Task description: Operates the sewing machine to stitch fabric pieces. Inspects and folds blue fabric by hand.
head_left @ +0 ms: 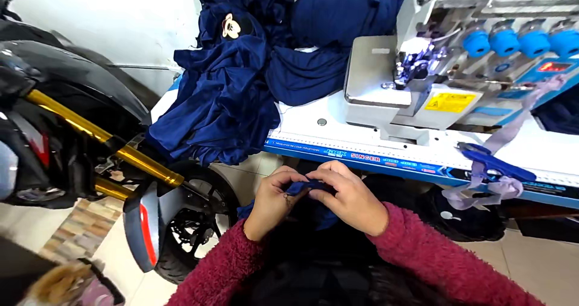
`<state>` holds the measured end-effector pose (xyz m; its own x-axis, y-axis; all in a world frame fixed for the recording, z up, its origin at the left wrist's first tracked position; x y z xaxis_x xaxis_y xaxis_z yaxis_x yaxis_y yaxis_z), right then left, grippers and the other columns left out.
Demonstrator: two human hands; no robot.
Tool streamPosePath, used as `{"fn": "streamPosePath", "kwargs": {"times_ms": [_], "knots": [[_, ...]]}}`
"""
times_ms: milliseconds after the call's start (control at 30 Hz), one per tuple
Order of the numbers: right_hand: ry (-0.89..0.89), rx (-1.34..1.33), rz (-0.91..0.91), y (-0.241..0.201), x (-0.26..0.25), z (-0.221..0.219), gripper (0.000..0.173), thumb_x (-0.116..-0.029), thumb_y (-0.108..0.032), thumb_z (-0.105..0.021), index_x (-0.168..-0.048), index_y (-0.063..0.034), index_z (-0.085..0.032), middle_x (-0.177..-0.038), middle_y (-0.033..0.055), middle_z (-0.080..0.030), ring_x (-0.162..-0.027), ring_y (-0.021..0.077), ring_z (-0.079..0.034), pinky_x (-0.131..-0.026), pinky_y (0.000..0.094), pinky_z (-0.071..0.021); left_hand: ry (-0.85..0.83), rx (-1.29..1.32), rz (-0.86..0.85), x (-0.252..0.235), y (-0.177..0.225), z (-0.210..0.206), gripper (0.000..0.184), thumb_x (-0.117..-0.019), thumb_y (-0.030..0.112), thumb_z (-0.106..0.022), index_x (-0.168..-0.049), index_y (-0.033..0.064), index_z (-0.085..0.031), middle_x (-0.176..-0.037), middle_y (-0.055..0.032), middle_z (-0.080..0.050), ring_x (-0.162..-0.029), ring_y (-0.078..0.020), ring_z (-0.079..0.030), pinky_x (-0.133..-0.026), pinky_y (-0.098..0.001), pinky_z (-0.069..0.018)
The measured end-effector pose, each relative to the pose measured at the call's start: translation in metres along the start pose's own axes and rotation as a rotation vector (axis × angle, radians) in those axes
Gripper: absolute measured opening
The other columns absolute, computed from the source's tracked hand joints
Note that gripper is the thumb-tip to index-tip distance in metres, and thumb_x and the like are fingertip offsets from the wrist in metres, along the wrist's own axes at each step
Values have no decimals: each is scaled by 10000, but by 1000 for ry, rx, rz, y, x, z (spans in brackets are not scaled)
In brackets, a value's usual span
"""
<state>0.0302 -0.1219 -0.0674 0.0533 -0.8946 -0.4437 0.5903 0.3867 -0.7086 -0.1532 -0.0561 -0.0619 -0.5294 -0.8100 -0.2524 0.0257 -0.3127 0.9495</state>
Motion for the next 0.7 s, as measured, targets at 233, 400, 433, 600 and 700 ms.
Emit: {"fn": "streamPosePath", "kwargs": {"times_ms": [233,400,433,600,700], "knots": [[141,111,145,0,1,6,171,-958,-224,-685,-960,-98,-800,-887,5,-720,-849,81,-679,-781,218,-574,-5,-32,31,0,-3,-2,101,-879,63,-759,-972,97,-783,-999,-11,-717,-882,-106,-683,-742,-251,-592],[240,128,194,1,7,5,168,-957,-212,-694,-961,-81,-799,-854,11,-700,-823,77,-663,-758,199,-564,-63,181,288,0,-12,-7,157,-946,41,-689,-1070,93,-772,-965,-20,-748,-812,-82,-686,-721,-250,-581],[242,122,201,2,8,4,168,-955,-209,-694,-957,-78,-799,-853,12,-701,-823,79,-664,-760,199,-563,-65,232,319,0,-13,-8,167,-952,38,-674,-1074,97,-772,-962,-21,-743,-801,-77,-678,-713,-245,-575],[232,76,187,2,10,6,152,-947,-200,-703,-955,-72,-785,-868,11,-701,-823,64,-662,-752,190,-567,-53,266,201,-1,-11,-11,137,-944,52,-672,-1028,117,-758,-977,-8,-709,-805,-76,-659,-703,-239,-572],[164,71,104,4,7,4,190,-943,-251,-704,-991,-70,-732,-903,23,-695,-770,59,-653,-702,197,-577,-35,131,65,-4,-9,-11,118,-949,73,-662,-1012,108,-756,-981,-2,-686,-831,-83,-646,-710,-232,-562]]}}
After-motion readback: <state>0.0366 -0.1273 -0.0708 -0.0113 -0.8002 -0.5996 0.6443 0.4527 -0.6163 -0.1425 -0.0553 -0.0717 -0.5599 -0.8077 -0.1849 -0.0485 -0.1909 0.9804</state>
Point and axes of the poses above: each hand's wrist, its own x-axis away from the middle knuckle, its own z-axis out of the back of the hand, y = z × x, the point moved 2 cm from there along -x, towards the middle knuckle
